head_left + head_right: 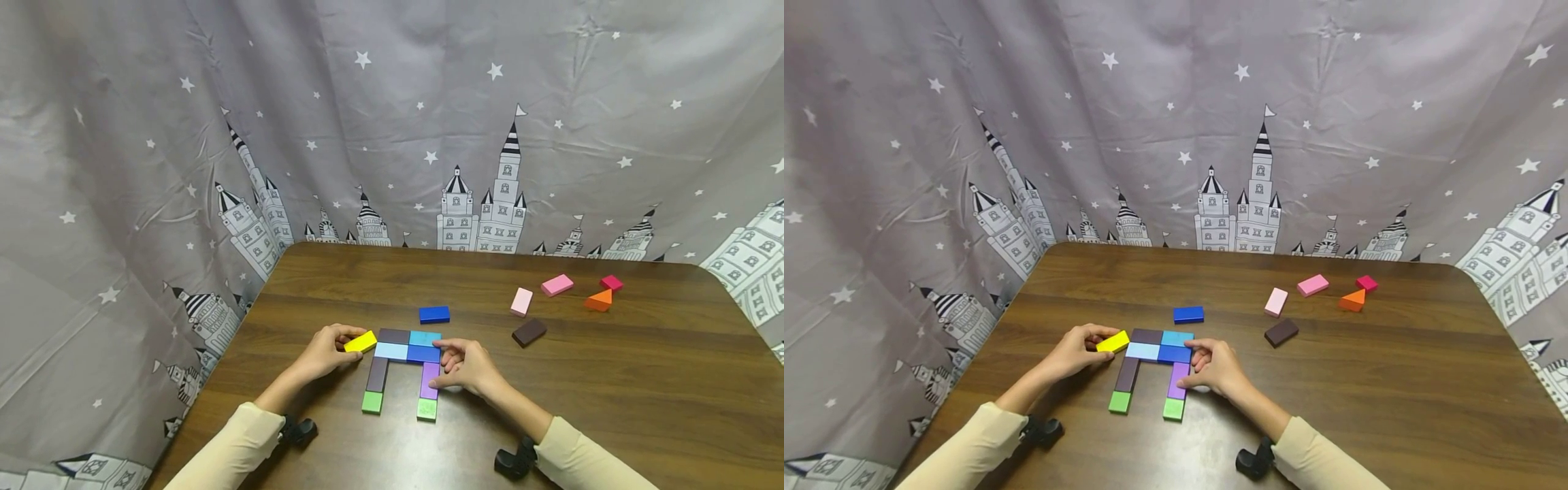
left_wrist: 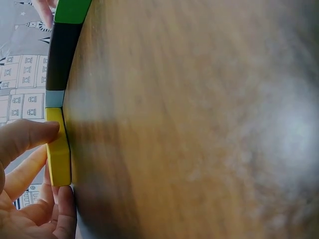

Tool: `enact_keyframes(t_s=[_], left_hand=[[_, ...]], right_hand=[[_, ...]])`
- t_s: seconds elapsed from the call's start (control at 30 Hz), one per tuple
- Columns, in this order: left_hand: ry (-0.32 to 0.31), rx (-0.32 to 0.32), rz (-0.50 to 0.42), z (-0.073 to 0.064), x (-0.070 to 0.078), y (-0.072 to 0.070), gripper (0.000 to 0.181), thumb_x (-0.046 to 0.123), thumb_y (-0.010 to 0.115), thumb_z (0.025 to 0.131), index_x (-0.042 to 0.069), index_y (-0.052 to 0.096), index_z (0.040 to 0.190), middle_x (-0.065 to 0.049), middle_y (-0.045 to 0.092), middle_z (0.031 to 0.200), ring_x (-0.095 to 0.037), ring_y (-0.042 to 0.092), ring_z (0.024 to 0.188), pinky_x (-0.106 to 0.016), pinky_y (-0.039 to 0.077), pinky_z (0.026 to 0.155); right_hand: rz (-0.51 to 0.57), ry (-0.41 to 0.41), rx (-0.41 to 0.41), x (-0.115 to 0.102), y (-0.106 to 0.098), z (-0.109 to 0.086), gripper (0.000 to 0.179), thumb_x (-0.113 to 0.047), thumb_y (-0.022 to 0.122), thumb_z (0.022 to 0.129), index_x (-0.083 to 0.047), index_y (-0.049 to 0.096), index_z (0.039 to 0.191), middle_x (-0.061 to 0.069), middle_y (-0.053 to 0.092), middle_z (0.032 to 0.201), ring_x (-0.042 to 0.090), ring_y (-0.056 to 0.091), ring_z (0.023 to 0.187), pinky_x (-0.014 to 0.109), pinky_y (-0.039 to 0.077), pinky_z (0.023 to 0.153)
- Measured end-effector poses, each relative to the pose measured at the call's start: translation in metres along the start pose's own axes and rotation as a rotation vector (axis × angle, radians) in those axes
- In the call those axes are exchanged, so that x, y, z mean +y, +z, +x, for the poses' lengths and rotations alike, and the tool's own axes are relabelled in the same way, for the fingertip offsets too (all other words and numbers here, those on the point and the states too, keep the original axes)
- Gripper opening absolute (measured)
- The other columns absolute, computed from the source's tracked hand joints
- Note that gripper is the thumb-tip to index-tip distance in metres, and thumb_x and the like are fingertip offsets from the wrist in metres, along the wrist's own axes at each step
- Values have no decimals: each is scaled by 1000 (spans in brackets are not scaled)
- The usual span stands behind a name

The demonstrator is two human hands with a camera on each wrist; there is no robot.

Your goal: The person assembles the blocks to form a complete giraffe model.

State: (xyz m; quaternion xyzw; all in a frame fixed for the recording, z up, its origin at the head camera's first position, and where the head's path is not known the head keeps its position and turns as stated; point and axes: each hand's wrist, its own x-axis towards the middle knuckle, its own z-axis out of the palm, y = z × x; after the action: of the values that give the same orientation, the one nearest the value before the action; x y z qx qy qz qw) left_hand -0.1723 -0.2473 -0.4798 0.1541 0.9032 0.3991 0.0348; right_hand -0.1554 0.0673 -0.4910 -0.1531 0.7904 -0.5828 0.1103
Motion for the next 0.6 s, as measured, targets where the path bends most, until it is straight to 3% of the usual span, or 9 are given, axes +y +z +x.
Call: enact_keyframes(t_s=[0.33, 0.5, 0.6], left_hand=[[-12, -31, -16, 2, -1, -2, 41, 0, 79, 81, -4, 69, 121, -15, 68, 108, -22, 60, 87, -34, 51, 76], [6, -79, -38, 3, 0, -6, 43, 2, 78, 83, -7, 66, 123, -16, 68, 107, -23, 61, 87, -32, 51, 76], [27, -111, -67, 5, 2, -9, 45, 5, 77, 85, -9, 63, 125, -18, 68, 108, -26, 61, 90, -37, 52, 79]], right_hand=[[-5, 2, -3, 1, 0, 0, 65, 6, 91, 61, 14, 64, 119, 10, 61, 80, 15, 56, 68, 19, 50, 59], [-1, 3, -5, 0, -1, 0, 64, 7, 91, 62, 14, 64, 119, 10, 61, 80, 15, 56, 68, 19, 50, 58], [-2, 1, -3, 0, 0, 0, 65, 7, 91, 61, 14, 64, 119, 10, 60, 80, 15, 56, 68, 19, 50, 59]])
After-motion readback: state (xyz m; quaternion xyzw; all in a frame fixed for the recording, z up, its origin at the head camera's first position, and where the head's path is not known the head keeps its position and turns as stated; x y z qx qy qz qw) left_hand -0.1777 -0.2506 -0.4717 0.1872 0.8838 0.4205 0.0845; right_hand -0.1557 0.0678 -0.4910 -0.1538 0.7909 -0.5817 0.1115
